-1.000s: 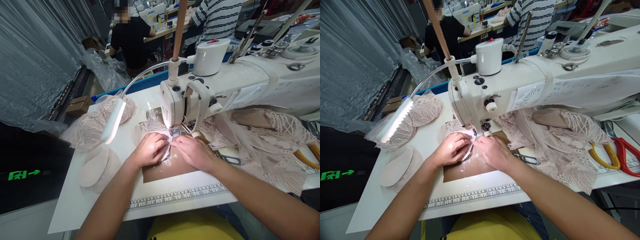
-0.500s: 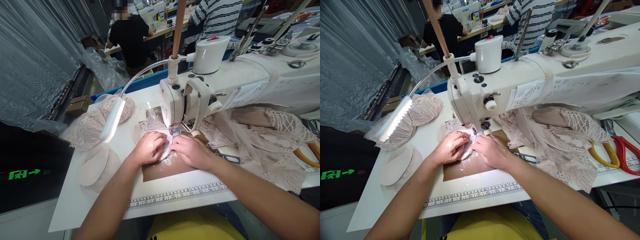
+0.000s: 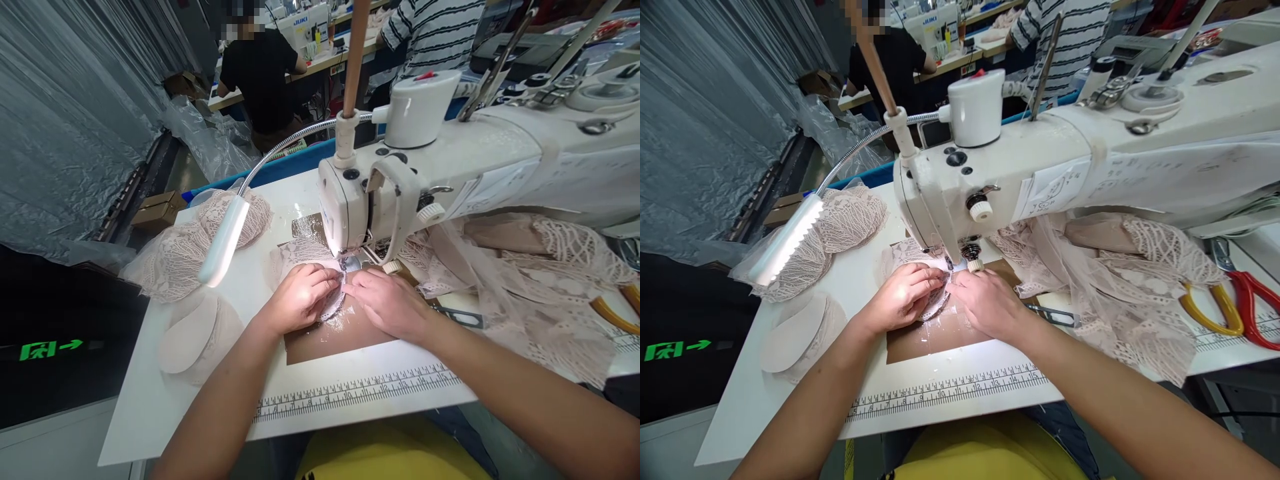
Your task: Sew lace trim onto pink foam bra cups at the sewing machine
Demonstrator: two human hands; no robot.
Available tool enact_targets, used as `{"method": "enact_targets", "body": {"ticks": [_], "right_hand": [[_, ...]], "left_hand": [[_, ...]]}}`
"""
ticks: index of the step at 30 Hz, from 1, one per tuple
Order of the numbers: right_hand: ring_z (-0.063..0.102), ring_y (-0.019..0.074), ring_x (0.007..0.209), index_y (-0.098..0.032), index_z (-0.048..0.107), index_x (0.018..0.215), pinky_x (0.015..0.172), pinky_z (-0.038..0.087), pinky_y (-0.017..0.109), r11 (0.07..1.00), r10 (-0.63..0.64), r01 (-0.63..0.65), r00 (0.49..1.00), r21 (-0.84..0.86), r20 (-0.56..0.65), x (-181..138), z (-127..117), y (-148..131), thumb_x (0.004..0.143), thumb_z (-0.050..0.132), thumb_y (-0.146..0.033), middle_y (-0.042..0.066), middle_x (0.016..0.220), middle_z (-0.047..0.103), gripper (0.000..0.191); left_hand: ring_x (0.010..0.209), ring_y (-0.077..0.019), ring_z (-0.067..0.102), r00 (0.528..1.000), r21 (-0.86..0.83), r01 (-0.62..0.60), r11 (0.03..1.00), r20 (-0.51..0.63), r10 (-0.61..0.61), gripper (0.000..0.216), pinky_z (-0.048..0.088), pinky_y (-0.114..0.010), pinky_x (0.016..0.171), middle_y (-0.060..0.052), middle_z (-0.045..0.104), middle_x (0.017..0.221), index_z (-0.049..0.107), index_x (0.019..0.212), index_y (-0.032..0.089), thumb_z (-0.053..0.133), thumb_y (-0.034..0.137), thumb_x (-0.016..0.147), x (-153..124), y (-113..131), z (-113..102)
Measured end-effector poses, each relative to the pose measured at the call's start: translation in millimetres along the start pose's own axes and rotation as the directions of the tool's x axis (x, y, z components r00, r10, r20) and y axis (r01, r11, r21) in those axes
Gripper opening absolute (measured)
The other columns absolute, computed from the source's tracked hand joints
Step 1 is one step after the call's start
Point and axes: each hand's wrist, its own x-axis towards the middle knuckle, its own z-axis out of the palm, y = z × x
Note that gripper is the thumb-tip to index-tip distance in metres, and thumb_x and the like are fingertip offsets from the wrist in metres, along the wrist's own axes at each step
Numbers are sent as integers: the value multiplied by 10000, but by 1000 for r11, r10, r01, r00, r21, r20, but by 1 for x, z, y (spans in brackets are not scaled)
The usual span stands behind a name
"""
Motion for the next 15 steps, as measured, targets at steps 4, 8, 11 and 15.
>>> {"method": "enact_targets", "body": {"ticks": [4,8,11,15], "right_hand": [[470,171,746,-182,674,1025,659,324,287,999,-40,39,999,-22,-33,-3,-1,0,826,458,-67,46,814,591,315],[459,182,744,-171,680,1000,671,320,299,998,-45,43,999,-48,-23,-6,-3,-1,820,450,-59,51,772,573,314],[449,187,746,-175,681,992,669,311,304,997,-35,34,999,-64,-19,-7,-4,-2,841,441,-72,48,755,563,302],[439,183,727,-170,682,982,660,303,306,996,-21,18,999,-84,-26,-7,-4,-5,847,437,-69,45,729,555,297]], "left_hand": [[1030,-231,536,999,49,-27,998,49,24,306,451,-396,869,-95,616,1246,598,1170,161,424,190,920,0,1,3],[1034,-231,535,996,86,-27,996,89,20,330,453,-395,861,-108,592,1281,589,1206,166,406,216,935,-1,2,6],[1024,-233,531,995,103,-12,995,96,2,336,451,-393,858,-106,593,1280,601,1197,161,400,243,940,-2,4,5],[1018,-235,529,996,95,18,995,83,-26,331,447,-401,865,-100,604,1262,607,1193,167,424,249,929,-1,9,4]]}}
